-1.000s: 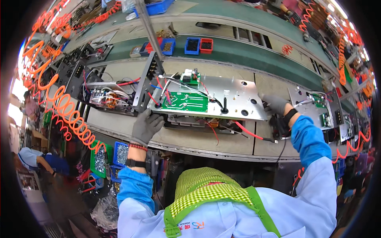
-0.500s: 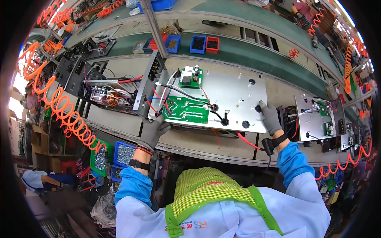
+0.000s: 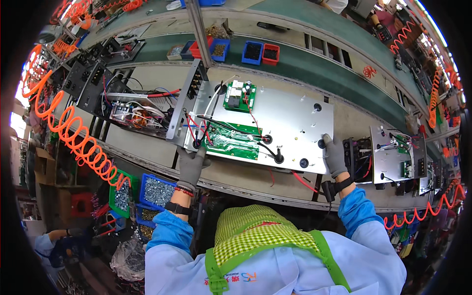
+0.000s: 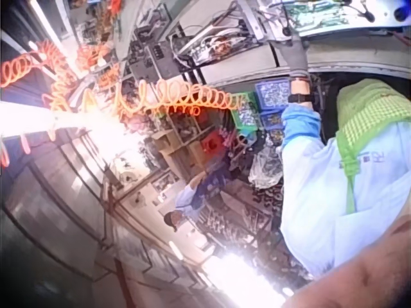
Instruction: The recorder assembles an industrial electronics enclosure by mounting circuit boards and wiring components.
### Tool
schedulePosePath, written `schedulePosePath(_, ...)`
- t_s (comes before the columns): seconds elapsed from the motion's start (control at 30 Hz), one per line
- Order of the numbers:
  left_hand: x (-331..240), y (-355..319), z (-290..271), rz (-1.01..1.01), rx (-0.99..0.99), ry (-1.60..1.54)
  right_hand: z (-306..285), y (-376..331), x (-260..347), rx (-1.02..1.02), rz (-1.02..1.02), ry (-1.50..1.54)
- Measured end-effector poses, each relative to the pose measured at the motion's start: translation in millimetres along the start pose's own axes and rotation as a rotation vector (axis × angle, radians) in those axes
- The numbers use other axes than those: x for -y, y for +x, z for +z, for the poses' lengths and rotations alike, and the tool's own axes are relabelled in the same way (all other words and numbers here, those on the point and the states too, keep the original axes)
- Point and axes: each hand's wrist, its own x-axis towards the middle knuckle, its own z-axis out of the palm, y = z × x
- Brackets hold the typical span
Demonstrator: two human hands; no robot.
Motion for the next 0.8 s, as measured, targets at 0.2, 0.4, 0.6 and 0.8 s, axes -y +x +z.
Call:
schedulePosePath(0.2, 5.6, 5.3, -3.9, 0.047, -0.046, 0.125, 8.3, 7.9, -20.0, -0.005, 0.133, -0.046)
schedulePosePath(0.4, 1.3, 7.1, -8.5, 0.058, 0.012, 0.152, 12.7, 7.3, -25.1, -0.035, 0.11, -0.141)
schedulePosePath(0.6, -2.0, 4.2, -30.1, 0.119, 0.108, 0.236, 9.6, -2.3, -19.3, -0.019, 0.117, -0.255)
schedulePosePath(0.8, -5.8, -5.4, -172.2, 0.251, 0.126, 0.534, -0.2, 10.9, -30.2, 0.013, 0.096, -0.303)
